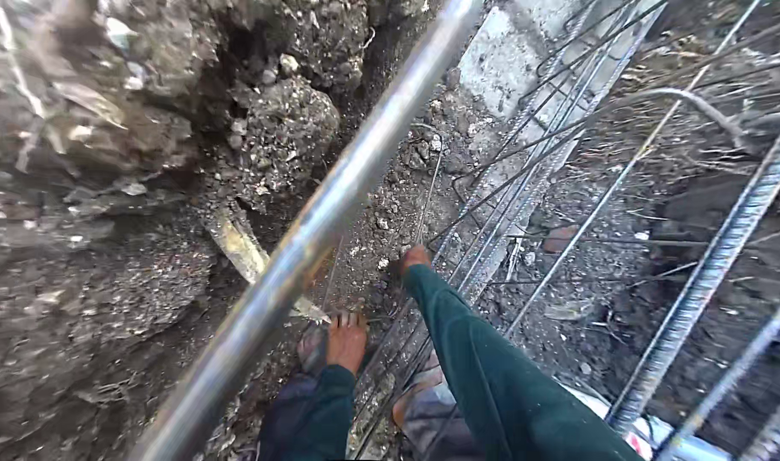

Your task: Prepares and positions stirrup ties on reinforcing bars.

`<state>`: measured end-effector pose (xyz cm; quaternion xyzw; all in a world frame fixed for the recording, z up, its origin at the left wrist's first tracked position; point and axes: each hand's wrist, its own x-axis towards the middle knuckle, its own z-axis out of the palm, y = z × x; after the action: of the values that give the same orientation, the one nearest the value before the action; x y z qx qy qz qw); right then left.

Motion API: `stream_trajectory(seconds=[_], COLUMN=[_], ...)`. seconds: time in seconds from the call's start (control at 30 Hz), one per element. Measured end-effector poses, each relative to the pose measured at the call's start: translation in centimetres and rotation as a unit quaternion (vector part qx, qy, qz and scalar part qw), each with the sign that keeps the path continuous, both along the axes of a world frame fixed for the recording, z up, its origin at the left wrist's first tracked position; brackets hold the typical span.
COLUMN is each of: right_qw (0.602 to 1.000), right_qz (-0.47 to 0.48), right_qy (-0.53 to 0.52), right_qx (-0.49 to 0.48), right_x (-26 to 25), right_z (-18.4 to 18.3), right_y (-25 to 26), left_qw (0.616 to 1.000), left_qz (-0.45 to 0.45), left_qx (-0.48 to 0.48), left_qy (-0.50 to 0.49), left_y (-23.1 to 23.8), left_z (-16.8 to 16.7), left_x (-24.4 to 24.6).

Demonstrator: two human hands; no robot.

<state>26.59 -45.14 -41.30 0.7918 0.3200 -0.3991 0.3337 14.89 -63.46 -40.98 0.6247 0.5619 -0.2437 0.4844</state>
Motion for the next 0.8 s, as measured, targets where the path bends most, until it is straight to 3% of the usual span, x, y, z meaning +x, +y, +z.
stream_trajectory(seconds=[0.07,0.23,0.37,0.8], right_qw=[1.000,0.999,0.997,0.998], right_qz=[-0.002,0.021,0.045,0.034], right_qy=[-0.006,-0.027,-0.041,-0.048], right_qx=[0.000,-0.032,-0.050,0.017], right_x=[0.5,0.1,-0.3,0.1], right_z=[-0.3,-0.9,-0.3,-0.2], right_y=[-0.3,-1.1,-1.3,-2.4], left_qw=[0.999,0.997,0.998,0.998], left_qz=[-0.020,0.030,0.026,0.040], left_qx=[-0.031,-0.061,-0.044,-0.030], left_qy=[-0.005,0.027,0.032,0.045], left_y=[-0.5,-1.0,-1.6,-2.0], left_z=[-0.8,-1.8,-1.6,-1.6], left_x=[0.4,1.2,2.1,2.1])
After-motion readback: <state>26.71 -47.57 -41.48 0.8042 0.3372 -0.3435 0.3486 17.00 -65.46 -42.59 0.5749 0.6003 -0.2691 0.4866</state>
